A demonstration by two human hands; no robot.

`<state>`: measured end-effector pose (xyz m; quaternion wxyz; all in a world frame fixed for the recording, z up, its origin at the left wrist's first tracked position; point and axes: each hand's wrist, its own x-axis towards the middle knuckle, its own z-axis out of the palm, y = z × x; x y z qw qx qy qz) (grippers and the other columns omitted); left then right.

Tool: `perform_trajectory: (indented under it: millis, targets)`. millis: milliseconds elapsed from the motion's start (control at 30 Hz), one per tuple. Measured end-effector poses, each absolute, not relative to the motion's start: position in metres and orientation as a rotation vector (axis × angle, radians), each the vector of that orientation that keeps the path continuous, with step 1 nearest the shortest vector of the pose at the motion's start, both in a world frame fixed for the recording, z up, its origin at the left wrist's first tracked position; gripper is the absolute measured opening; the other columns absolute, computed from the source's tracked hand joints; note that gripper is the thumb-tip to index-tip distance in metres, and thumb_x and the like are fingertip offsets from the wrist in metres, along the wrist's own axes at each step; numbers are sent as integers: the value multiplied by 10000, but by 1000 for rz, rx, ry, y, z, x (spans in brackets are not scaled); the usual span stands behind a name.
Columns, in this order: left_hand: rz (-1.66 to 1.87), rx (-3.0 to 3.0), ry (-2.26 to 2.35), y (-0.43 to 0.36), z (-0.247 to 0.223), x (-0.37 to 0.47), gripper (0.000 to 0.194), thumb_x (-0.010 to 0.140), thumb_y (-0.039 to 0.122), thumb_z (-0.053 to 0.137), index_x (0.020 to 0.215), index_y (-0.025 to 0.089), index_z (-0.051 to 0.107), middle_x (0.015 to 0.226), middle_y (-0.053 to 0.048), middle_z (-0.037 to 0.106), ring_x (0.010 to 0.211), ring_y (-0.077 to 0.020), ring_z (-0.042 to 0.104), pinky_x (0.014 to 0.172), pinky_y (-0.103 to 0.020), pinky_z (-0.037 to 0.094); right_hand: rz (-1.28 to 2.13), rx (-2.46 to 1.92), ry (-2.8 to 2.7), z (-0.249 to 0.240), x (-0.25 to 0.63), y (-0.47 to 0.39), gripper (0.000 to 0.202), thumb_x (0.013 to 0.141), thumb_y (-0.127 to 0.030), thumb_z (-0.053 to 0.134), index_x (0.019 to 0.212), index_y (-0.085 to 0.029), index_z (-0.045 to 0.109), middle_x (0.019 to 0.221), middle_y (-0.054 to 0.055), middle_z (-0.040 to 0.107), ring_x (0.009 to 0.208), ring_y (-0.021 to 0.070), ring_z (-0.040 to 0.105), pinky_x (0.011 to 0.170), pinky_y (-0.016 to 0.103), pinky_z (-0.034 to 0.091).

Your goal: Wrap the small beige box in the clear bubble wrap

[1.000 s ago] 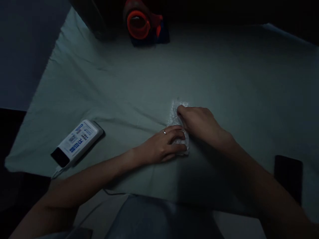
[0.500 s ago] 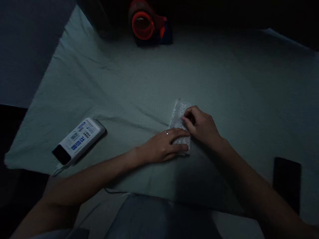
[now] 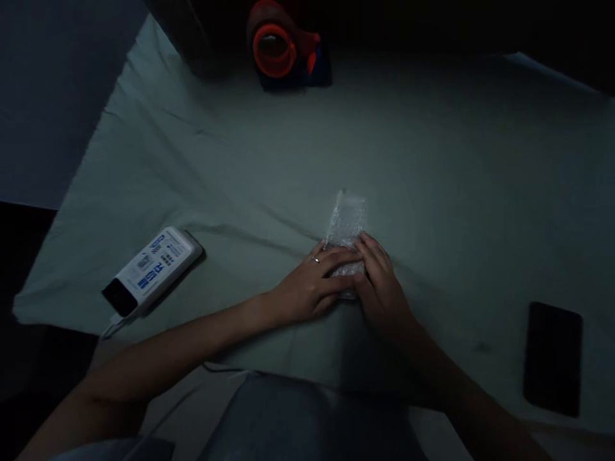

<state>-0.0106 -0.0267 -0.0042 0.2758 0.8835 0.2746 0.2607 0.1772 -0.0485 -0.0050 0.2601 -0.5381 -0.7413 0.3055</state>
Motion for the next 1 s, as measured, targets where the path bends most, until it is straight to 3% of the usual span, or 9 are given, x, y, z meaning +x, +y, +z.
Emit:
perform_trajectory:
  millis: [167,400,600,767,1000]
  targets:
    - [726,2353,721,-25,-6,-10,278,885,127,444,1126,179,573,1360,-164,480,1352,-270,359,1103,-544,292,812,-1405,-2075,-5,179,-44,530,953,-407,330,1389,-106,349,1413,202,440,1403,302,252,1083,580,307]
    - [800,2254,709,-26,-11,-7,254,869,125,472,1079,189,600,1321,-147,474,1305,-255,406,1073,-488,378,588,-1153,-2233,3,198,-47,501,812,-384,634,1227,-159,464,1264,189,568,1187,274,536,957,466,482]
    - [777,2081,717,-27,1,-8,270,860,93,462,1068,161,620,1310,-151,439,1286,-247,416,1055,-426,419,452,-1103,-2365,-3,201,-47,416,861,-324,565,1217,-142,449,1226,207,597,1165,279,561,911,466,513]
    - [867,2074,875,-7,5,-17,308,884,96,408,1128,168,581,1215,-129,538,1194,-205,499,1007,-400,453,365,-1131,-2426,1,200,-44,345,860,-218,504,1196,-141,493,1178,178,637,1106,262,601,885,447,523]
    - [482,2601,793,29,-16,-24,381,863,52,418,1167,197,595,1204,-40,645,1310,-256,408,1113,-510,263,404,-1211,-2454,12,198,-40,304,858,-209,486,1137,-126,570,1178,158,644,1091,254,600,907,421,502]
